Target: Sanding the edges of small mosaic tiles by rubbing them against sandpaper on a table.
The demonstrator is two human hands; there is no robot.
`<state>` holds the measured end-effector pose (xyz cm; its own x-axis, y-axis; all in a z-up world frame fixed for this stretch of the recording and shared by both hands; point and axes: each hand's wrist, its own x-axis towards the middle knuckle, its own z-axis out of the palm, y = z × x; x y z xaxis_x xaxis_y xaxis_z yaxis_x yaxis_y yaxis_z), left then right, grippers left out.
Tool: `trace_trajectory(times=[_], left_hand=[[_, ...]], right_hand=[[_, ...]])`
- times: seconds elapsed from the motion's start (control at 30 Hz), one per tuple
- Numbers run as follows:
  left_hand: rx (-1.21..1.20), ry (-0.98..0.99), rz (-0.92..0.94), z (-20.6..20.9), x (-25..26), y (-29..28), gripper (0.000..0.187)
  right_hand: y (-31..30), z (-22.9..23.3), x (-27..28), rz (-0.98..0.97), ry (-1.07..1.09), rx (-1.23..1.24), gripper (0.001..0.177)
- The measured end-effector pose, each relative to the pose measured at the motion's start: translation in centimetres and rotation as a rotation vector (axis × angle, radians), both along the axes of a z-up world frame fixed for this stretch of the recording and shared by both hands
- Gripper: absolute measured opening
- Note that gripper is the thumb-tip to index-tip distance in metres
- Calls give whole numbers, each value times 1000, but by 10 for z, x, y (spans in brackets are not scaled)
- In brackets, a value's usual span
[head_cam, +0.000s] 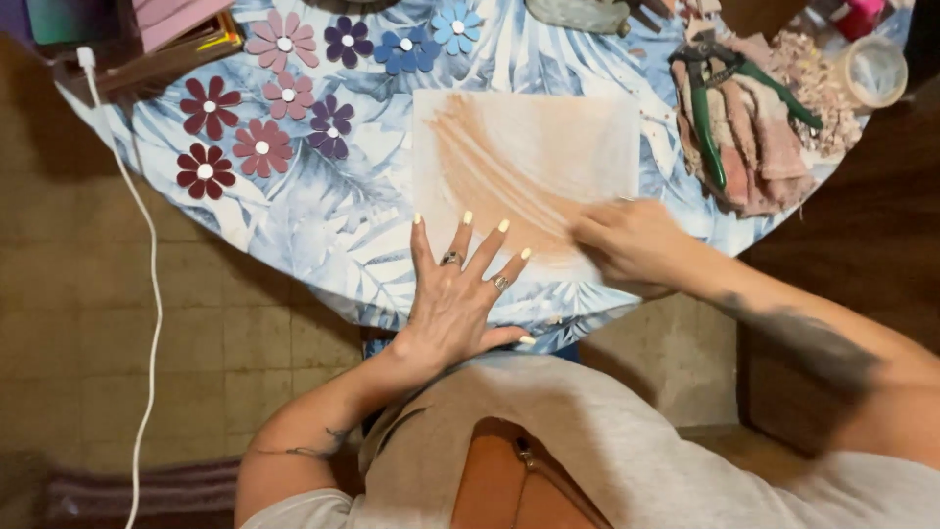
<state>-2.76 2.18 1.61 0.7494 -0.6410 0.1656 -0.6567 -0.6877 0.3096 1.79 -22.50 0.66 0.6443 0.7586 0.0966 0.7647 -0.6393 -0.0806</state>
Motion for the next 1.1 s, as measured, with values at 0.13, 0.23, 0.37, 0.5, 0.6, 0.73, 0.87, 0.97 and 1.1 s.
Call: trace_trajectory(times=[0.13, 0.23, 0.37, 0.5, 0.6, 0.73, 0.87, 0.97, 1.1], left_hand=[[-19, 22, 8, 5, -2, -3, 71], [-156, -49, 92, 1, 2, -12, 60], [-612, 62, 213, -2, 7, -24, 47], [-867, 224, 230, 4, 14, -30, 42], [-922, 263, 234, -2, 14, -33, 41], [-936, 269, 238, -4, 15, -33, 40], [-940, 278, 231, -4, 16, -32, 39], [-935, 272, 234, -1, 16, -30, 37], [-907, 263, 297, -2, 16, -28, 28]], right_hand=[[-35, 3, -9, -24, -282, -147, 5], [-6, 2, -6, -250, 11, 292, 12], [55, 31, -8, -361, 454, 818, 20], [71, 35, -5, -373, 552, 956, 21], [68, 27, -7, -391, 590, 978, 22], [72, 32, -6, -407, 583, 976, 22], [74, 34, -8, -401, 572, 955, 22], [76, 38, -8, -386, 563, 943, 21], [75, 37, -9, -400, 571, 937, 22]])
